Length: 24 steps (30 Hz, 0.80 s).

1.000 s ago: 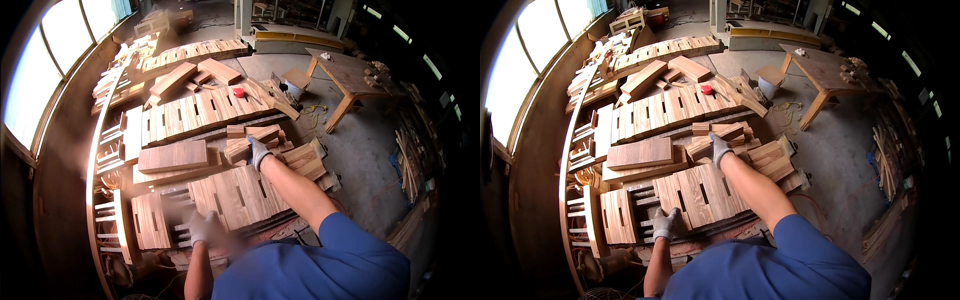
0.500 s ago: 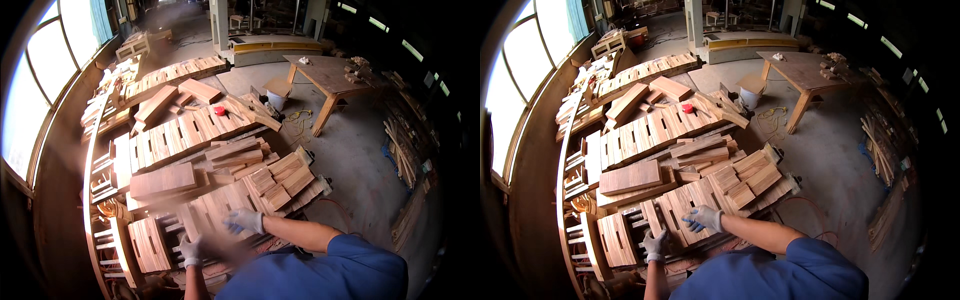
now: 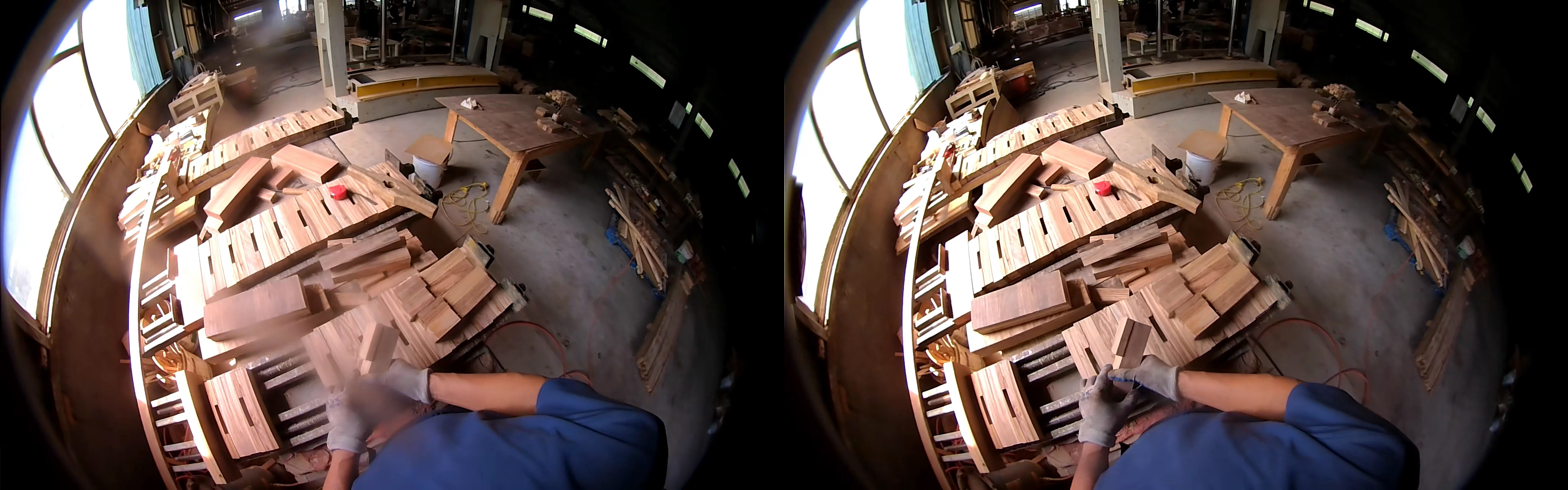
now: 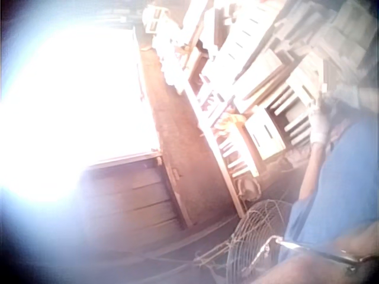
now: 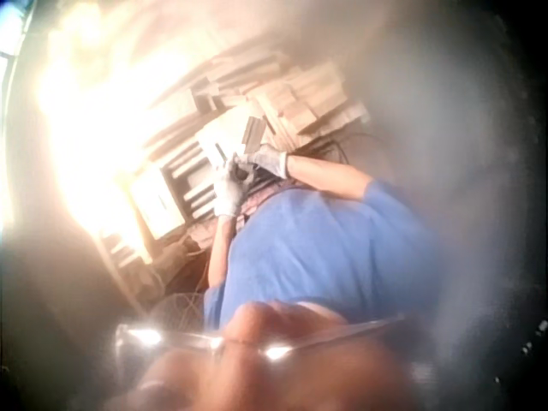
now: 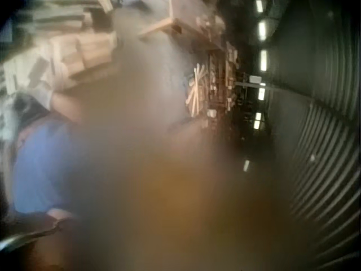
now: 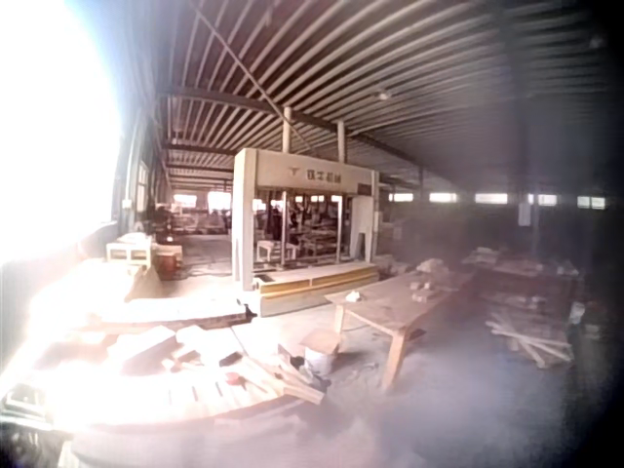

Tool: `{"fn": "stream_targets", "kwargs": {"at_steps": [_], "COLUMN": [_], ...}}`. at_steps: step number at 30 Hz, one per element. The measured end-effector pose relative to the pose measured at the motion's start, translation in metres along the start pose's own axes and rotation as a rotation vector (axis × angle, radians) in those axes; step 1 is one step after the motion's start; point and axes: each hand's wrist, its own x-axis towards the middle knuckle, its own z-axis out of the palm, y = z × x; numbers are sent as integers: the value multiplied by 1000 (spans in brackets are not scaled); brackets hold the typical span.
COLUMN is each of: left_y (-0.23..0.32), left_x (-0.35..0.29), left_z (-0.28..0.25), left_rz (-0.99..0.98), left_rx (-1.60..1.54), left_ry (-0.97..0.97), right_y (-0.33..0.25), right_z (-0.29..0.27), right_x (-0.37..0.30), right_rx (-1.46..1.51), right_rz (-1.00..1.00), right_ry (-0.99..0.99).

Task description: The person applies glue to small wooden blocks using a brush and then uses a nail gun to fasten them together. The person repeats this process for multiple sets of blocks and stacks the finished assemblies on a nearby table.

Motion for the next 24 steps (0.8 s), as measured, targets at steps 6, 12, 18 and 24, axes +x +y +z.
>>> {"fn": "stream_targets", "kwargs": {"at_steps": [6, 12, 18, 24], "left_y": [12, 17, -4, 13], "left_x": [2, -1, -26, -56], "left_z": [-3, -8, 14, 33], "left_rz": [-43, -105, -222, -477], "left_rx": [-63, -100, -231, -442], "left_ry": [-114, -110, 105, 103], "right_y": [7, -31, -46, -63], "right_z": [-6, -15, -43, -47], "right_x": [-15, -25, 1, 39], "right_rx": [31, 119, 132, 370], "right_rz": [-24, -34, -84, -43], "right_ry": [116, 250, 284, 248]}}
